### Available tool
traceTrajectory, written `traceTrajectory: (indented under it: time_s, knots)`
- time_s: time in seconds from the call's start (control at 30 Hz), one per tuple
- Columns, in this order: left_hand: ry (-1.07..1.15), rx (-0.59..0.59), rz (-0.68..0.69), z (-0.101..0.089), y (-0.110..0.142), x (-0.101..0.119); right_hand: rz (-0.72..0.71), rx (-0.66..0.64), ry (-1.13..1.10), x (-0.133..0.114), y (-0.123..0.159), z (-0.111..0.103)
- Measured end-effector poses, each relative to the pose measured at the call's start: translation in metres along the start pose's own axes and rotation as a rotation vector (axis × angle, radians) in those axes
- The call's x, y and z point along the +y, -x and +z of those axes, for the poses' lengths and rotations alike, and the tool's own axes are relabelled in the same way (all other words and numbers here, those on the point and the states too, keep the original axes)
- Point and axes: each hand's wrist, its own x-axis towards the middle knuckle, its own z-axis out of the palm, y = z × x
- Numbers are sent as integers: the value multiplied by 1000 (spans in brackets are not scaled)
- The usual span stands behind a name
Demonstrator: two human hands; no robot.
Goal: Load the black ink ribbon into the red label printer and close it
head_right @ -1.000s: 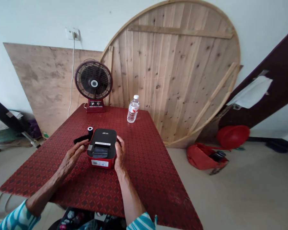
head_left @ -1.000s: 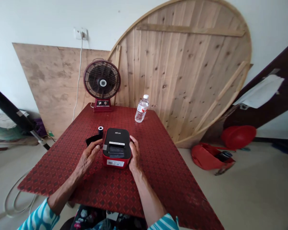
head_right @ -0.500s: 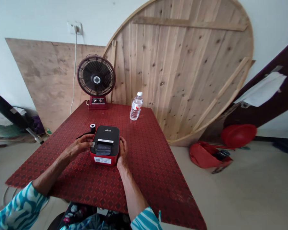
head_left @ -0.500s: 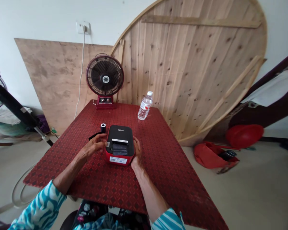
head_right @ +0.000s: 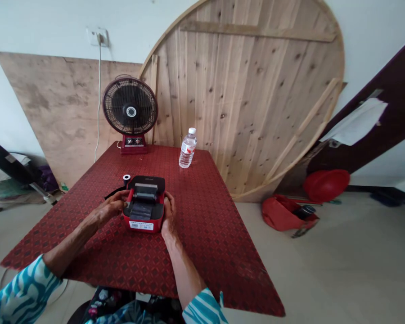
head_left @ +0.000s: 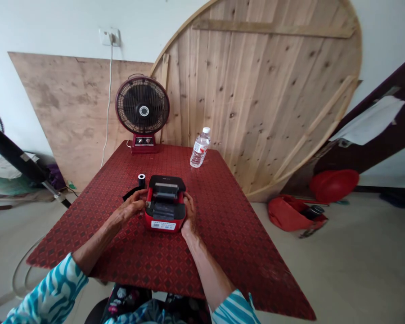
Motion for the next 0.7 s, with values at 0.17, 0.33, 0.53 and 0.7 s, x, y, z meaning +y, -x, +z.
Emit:
traceTrajectory:
  time_s: [0.17, 0.33, 0.53, 0.7]
  knots:
    - [15, -6, -8, -2, -2, -2, 7, -5, -22, 2, -2, -2]
    - [-52, 11, 30, -6, -3, 2, -8, -11, 3, 2, -2, -3]
    - [-450, 42, 350, -3, -1, 28, -3, -19, 26, 2, -2, -2]
    - [-1147, -158, 514, 26, -32, 55, -17, -23, 21, 4, -5, -3]
